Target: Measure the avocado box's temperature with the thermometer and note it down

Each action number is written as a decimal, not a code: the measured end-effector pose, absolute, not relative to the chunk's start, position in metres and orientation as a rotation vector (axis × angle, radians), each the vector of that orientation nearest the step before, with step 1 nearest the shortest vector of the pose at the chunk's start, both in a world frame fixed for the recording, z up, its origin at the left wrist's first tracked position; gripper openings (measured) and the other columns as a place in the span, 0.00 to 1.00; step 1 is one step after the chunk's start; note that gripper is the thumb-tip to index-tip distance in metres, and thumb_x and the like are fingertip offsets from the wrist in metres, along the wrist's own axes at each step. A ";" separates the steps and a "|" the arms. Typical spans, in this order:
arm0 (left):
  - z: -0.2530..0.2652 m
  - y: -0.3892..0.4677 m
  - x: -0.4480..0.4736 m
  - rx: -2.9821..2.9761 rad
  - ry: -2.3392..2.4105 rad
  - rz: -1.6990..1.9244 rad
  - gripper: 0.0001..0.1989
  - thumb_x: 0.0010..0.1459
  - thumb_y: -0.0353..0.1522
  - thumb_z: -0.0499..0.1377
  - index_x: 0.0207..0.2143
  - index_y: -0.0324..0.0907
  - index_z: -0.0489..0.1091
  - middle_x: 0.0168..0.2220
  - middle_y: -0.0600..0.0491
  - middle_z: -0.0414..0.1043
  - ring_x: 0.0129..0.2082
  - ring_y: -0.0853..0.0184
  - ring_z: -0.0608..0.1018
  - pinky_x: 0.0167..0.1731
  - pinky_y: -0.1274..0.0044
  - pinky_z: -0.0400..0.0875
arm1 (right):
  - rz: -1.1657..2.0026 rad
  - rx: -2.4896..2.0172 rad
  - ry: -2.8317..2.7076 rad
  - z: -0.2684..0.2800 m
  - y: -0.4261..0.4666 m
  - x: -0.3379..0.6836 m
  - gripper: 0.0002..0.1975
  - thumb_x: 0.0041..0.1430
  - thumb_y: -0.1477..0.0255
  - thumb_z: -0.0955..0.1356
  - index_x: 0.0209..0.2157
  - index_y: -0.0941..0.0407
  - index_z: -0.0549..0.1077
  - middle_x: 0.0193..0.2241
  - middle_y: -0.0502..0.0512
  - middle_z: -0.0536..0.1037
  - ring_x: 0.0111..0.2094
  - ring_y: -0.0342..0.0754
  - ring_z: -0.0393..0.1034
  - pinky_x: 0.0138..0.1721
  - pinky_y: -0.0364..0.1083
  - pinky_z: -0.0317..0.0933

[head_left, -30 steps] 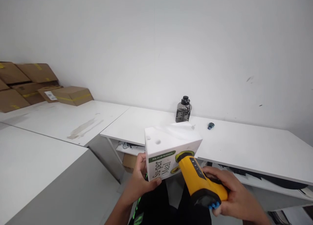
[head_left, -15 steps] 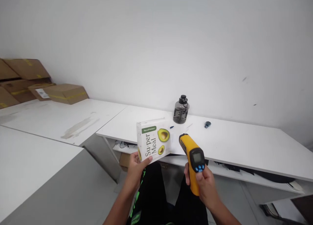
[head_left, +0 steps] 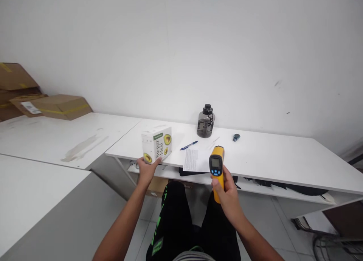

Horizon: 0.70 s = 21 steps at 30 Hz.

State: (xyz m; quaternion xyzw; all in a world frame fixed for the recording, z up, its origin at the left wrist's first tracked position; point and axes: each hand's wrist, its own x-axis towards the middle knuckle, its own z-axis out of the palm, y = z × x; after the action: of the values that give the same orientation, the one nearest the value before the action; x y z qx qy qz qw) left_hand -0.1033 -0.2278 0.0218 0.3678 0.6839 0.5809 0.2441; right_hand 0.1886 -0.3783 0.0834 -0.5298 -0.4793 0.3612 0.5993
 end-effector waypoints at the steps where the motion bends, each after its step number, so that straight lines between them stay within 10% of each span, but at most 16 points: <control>1: 0.024 -0.220 -0.102 1.086 1.908 1.511 0.35 0.39 0.38 0.71 0.46 0.41 0.57 0.45 0.48 0.71 0.44 0.62 0.77 0.45 0.68 0.73 | 0.841 -1.283 -1.095 0.083 -0.375 0.191 0.37 0.56 0.54 0.69 0.64 0.51 0.58 0.54 0.59 0.73 0.50 0.53 0.71 0.48 0.50 0.67; 14: 0.022 -0.125 -0.058 1.649 2.345 0.888 0.37 0.46 0.49 0.61 0.51 0.34 0.59 0.51 0.35 0.70 0.57 0.46 0.69 0.59 0.58 0.55 | 0.079 -2.070 -1.296 0.021 -0.262 0.300 0.29 0.62 0.63 0.63 0.62 0.59 0.63 0.51 0.65 0.76 0.49 0.58 0.72 0.47 0.52 0.62; 21: 0.006 -0.119 -0.052 1.658 2.485 0.803 0.46 0.51 0.55 0.53 0.58 0.24 0.56 0.63 0.26 0.55 0.70 0.41 0.42 0.65 0.55 0.39 | -0.133 -2.080 -1.354 -0.007 -0.236 0.317 0.26 0.64 0.63 0.62 0.61 0.59 0.65 0.52 0.64 0.76 0.48 0.55 0.73 0.45 0.49 0.62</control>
State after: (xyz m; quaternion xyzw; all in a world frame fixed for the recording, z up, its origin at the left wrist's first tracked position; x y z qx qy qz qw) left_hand -0.0520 -0.1194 0.0065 0.5358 0.8031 0.2593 0.0239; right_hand 0.3167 -0.2356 -0.0067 -0.7921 -0.5159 -0.0506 0.3222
